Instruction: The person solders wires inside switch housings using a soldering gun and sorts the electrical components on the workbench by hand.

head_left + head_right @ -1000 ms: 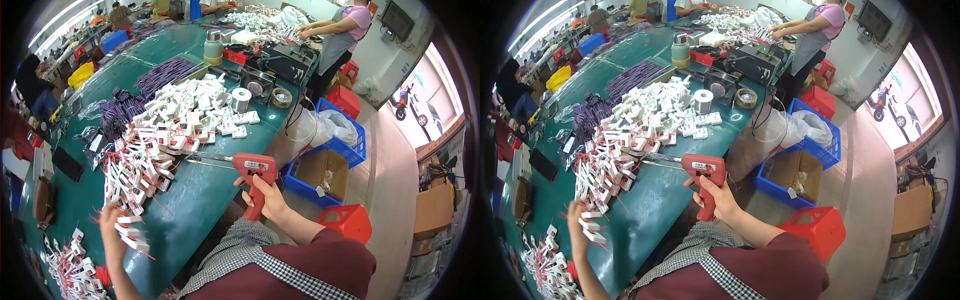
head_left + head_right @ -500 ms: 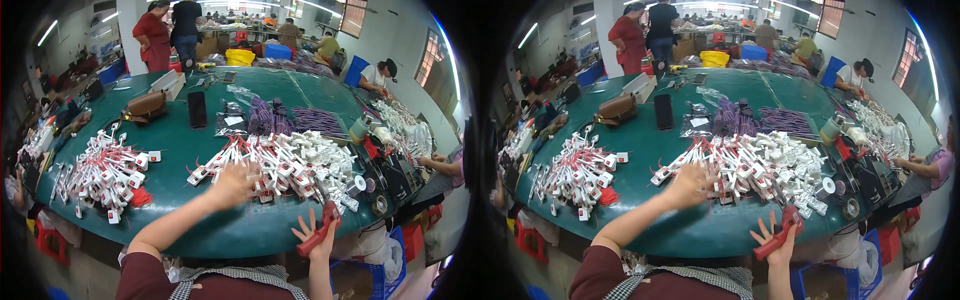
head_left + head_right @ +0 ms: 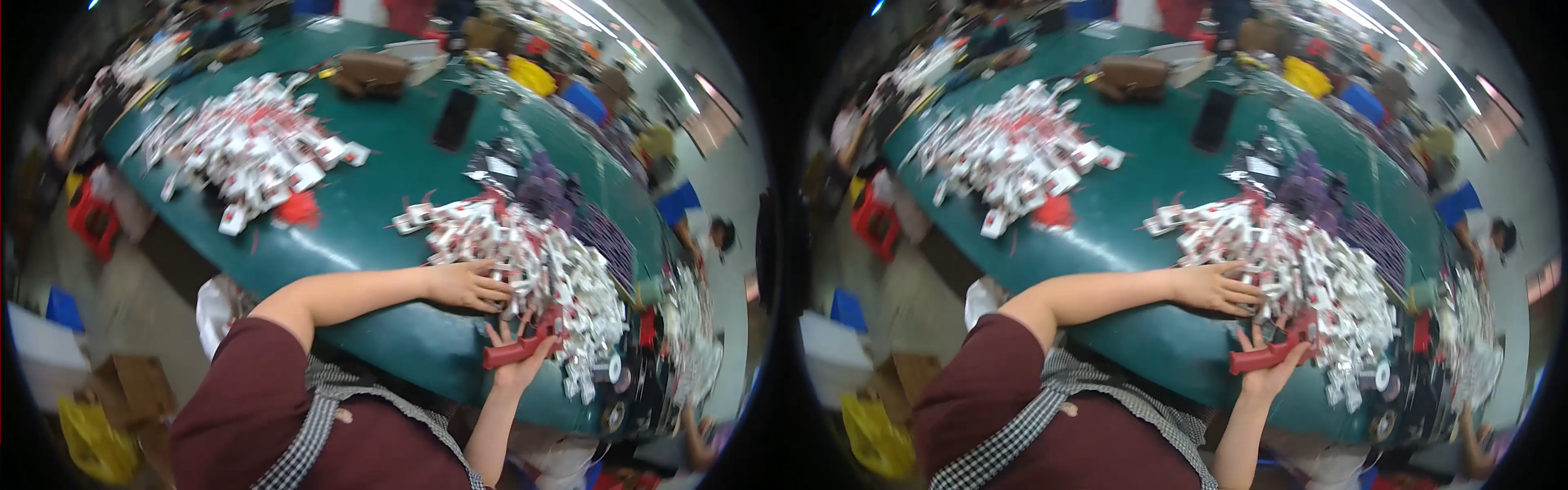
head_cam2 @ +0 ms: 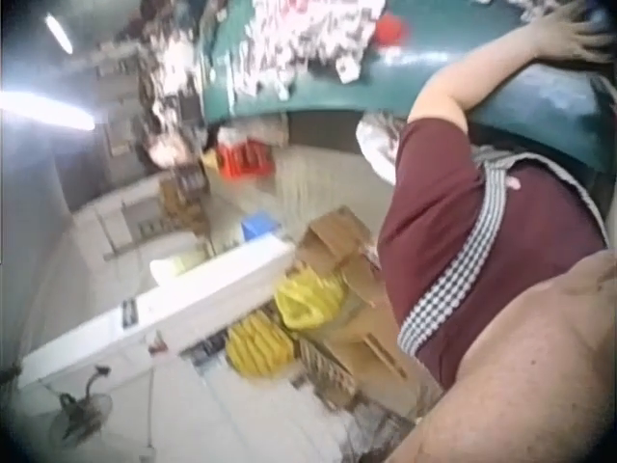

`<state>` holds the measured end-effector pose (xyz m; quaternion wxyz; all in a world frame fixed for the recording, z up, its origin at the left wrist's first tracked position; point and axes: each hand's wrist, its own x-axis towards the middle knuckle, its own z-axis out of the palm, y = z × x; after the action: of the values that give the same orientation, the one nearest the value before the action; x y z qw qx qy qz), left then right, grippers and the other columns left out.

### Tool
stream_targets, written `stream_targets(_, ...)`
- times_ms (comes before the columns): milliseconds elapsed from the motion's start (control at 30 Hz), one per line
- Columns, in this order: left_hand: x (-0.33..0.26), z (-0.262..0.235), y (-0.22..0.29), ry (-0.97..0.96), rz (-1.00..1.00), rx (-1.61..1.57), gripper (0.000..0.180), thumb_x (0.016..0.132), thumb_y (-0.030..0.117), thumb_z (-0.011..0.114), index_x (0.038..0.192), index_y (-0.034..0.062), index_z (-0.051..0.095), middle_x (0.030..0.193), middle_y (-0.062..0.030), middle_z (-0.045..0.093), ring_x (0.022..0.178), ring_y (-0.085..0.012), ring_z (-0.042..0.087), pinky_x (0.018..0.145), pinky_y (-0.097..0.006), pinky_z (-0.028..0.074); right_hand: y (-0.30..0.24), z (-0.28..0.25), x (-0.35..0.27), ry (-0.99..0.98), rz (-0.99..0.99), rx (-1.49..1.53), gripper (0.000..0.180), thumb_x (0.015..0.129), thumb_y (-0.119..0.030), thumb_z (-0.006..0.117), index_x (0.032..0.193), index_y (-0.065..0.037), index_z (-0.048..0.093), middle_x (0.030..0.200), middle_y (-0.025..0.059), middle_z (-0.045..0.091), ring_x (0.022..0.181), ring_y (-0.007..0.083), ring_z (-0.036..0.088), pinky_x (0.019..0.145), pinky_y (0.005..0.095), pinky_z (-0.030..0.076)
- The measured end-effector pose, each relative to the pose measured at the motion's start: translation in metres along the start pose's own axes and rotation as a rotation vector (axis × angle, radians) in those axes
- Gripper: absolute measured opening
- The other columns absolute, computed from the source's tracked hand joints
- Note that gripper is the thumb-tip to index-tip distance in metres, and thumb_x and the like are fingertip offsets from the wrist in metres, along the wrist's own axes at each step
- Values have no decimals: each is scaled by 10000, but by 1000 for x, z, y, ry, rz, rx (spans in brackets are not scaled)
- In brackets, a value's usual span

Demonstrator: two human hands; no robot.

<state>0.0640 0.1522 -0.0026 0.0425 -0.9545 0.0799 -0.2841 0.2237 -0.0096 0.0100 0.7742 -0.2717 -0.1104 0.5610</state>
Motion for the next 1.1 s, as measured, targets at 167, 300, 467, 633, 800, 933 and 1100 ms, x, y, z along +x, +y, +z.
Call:
stream_targets(167, -20, -13, -22, 22, 33, 67, 325, 840, 122, 408, 1137, 183, 525, 1377, 18, 350, 1299, -136, 279, 1025, -563, 209, 16, 13, 12, 72, 38, 41, 660, 810, -522, 520, 1355, -239, 278, 1339, 4, 334, 1289, 398, 152, 954, 684, 198)
stream_targets(300, -32, -33, 3, -7, -91, 141, 229, 820, 157, 450, 1018, 136, 565, 1365, -15, 366, 1295, -176, 288, 1052, -521, 190, 16, 0, 5, -37, 38, 71, 637, 810, -525, 509, 1360, -329, 254, 1414, 6, 252, 1276, 442, 136, 944, 676, 225)
stream_targets(467, -89, -152, 11, 148, -492, 573, 143, 689, 171, 545, 818, 138, 598, 1045, -76, 571, 1101, -245, 478, 944, -500, 344, -2, -15, -22, -208, 12, 171, 584, 850, -492, 454, 1365, -383, 201, 1459, 38, 157, 1303, 455, 62, 940, 686, 227)
stream_targets(633, -238, -332, -60, -332, -1715, 890, 634, 681, 595, 600, 1013, 54, 607, 1039, -131, 602, 994, -281, 559, 831, -471, 421, 2, -23, -39, -255, 20, 294, 561, 867, -456, 452, 1365, -387, 200, 1466, 59, 115, 1332, 385, 40, 977, 671, 175)
stream_targets(800, -349, -366, -68, -298, -2265, 49, 1097, 560, 837, 465, 1278, 9, 414, 1296, -232, 404, 1228, -358, 366, 999, -443, 307, 11, -29, -38, -212, 17, 258, 561, 872, -437, 461, 1366, -383, 201, 1465, 41, 129, 1331, 373, 78, 1005, 639, 165)
stream_targets(933, -338, -366, -78, -681, -2055, 142, 1130, 564, 808, 487, 1282, -57, 366, 1213, -233, 490, 1107, -341, 499, 929, -380, 400, 10, -26, -40, -142, -14, 249, 564, 872, -436, 462, 1368, -376, 200, 1464, 42, 136, 1327, 369, 109, 1011, 627, 174)
stream_targets(1100, -365, -357, -102, -786, -1993, 148, 907, 512, 733, 624, 1058, 10, 615, 1100, -184, 583, 961, -327, 580, 824, -400, 460, 10, -27, -39, -165, 1, 258, 563, 880, -424, 456, 1374, -358, 195, 1460, 44, 153, 1321, 370, 138, 1017, 613, 179)
